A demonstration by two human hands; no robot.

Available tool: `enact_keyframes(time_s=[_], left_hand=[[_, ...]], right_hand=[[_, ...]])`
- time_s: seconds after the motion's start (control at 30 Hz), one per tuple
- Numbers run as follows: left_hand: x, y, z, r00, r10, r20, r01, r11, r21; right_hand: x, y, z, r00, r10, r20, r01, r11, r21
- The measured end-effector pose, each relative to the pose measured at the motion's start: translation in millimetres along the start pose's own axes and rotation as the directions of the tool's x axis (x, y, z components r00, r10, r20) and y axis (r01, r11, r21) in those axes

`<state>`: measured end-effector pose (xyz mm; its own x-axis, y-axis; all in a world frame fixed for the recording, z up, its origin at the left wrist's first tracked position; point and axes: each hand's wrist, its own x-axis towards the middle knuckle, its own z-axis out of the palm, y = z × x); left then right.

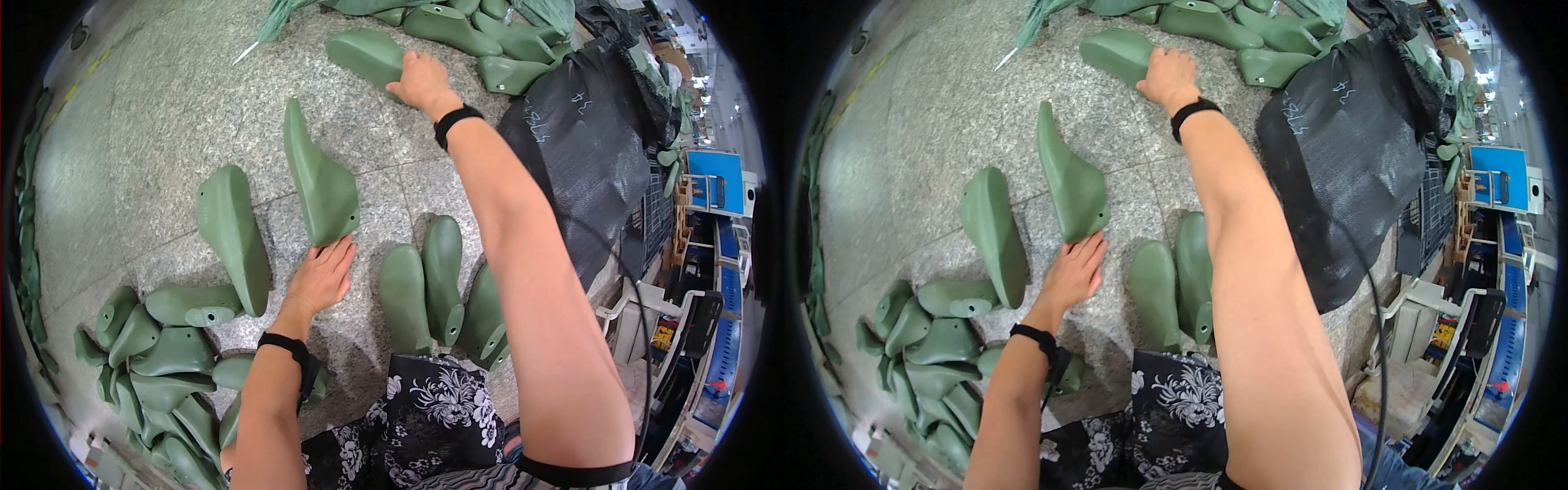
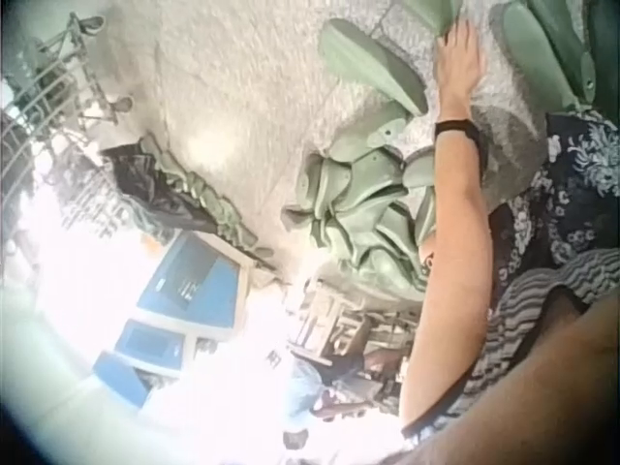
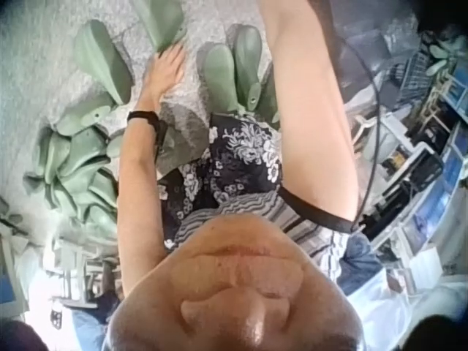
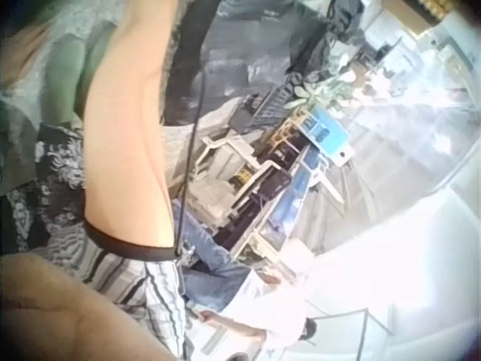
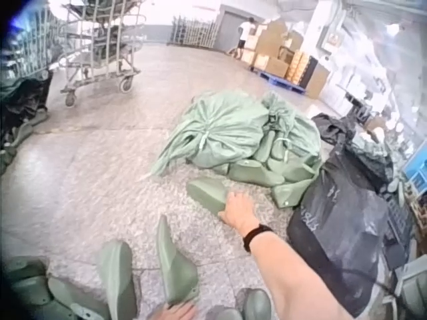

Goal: The recorder is organizing and sorting green shoe lasts on a conveyor belt and from a pile on the floor in a manufacturing facility.

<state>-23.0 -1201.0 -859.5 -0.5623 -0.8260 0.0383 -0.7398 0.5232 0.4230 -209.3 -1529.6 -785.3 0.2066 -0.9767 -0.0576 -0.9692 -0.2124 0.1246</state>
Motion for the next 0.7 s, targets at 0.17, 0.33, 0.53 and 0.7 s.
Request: enact_keyframes(time_s=[0.17,0.33,0.53,0.7], left_hand=[[1,-1,6,0.999,0.032,-0.04,-0.033,0.999,-0.02],[2,0,0,0.996,0.05,-0.074,-0.05,0.999,-0.003],[4,6,-4,0.994,0.049,-0.098,-0.048,0.999,0.005],[4,5,3,0.982,0.056,-0.18,-0.063,0.998,-0.032]], right_hand=[[-16,-4,16,0.98,-0.076,-0.182,0.086,0.995,0.048],[-54,-19,34,0.893,-0.22,-0.393,0.178,0.974,-0.142],[-79,-16,50,0.912,-0.271,-0.308,0.311,0.947,0.086],[-78,-28,29,0.981,-0.176,-0.082,0.193,0.932,0.307]])
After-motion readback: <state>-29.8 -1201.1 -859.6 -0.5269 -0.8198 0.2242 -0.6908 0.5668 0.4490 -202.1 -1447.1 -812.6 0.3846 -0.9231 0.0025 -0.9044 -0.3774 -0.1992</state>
